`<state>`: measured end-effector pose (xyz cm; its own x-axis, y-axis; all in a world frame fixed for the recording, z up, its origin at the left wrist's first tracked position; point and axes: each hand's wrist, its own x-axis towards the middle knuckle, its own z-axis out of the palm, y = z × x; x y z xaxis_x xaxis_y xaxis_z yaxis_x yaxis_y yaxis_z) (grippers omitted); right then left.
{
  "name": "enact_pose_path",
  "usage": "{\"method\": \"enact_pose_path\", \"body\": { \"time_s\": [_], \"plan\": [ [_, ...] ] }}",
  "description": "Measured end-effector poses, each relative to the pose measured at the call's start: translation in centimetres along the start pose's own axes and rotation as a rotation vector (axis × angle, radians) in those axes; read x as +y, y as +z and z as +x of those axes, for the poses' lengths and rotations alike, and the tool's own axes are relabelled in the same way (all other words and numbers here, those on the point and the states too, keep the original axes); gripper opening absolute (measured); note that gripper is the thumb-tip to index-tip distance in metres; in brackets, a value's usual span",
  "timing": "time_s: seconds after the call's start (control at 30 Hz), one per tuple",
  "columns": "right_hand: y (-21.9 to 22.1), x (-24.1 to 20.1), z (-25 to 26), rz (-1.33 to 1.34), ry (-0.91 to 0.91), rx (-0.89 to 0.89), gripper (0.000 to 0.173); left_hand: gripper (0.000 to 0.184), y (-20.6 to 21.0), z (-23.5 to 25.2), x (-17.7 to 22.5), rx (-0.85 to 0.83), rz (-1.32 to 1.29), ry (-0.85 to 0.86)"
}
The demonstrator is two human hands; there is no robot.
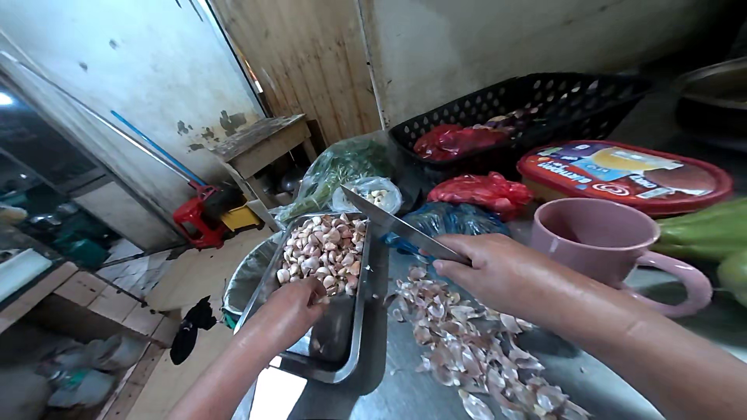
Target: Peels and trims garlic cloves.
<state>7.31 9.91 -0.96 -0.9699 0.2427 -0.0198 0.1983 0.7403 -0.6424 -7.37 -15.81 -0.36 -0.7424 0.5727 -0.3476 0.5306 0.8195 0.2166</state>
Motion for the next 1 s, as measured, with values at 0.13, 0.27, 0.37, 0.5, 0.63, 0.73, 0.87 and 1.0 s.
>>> {"method": "enact_pose_path", "body": {
  "time_s": [0.13, 0.27, 0.37, 0.5, 0.63, 0.73, 0.87, 1.0],
  "plan": [
    [0.1, 0.1, -0.1, 0.003, -0.008, 0.011, 0.021, 0.033, -0.1, -0.7, -0.1, 0.013, -0.028, 0.069],
    [0.0, 0.0, -0.2, 0.013, -0.018, 0.009, 0.02, 0.033, -0.5, -1.5, -0.4, 0.028, -0.031, 0.053],
    [0.0, 0.0, -0.1, 0.006, -0.023, 0.0, 0.02, 0.034, -0.7, -1.9, -0.7, 0.068, 0.027, 0.031],
    [-0.1, -0.3, -0.2, 0.029, -0.003, -0.02, 0.02, 0.035, -0.7, -2.2, -0.8, 0.079, 0.087, 0.049],
    [0.0, -0.2, -0.2, 0.021, -0.009, -0.017, 0.02, 0.037, -0.5, -1.7, -0.8, 0.127, 0.072, 0.014],
    [0.1, -0.1, -0.2, 0.031, -0.004, -0.018, 0.02, 0.036, -0.9, -1.1, -0.3, 0.174, -0.004, -0.049],
    [0.1, 0.2, -0.1, 0.032, -0.022, -0.005, 0.02, 0.028, -1.4, -0.4, -0.4, 0.219, -0.075, -0.006],
    [-0.1, -0.2, -0.4, 0.043, -0.006, -0.025, 0.023, 0.027, -1.2, 0.2, -0.9, 0.279, -0.097, 0.007]
  ]
}}
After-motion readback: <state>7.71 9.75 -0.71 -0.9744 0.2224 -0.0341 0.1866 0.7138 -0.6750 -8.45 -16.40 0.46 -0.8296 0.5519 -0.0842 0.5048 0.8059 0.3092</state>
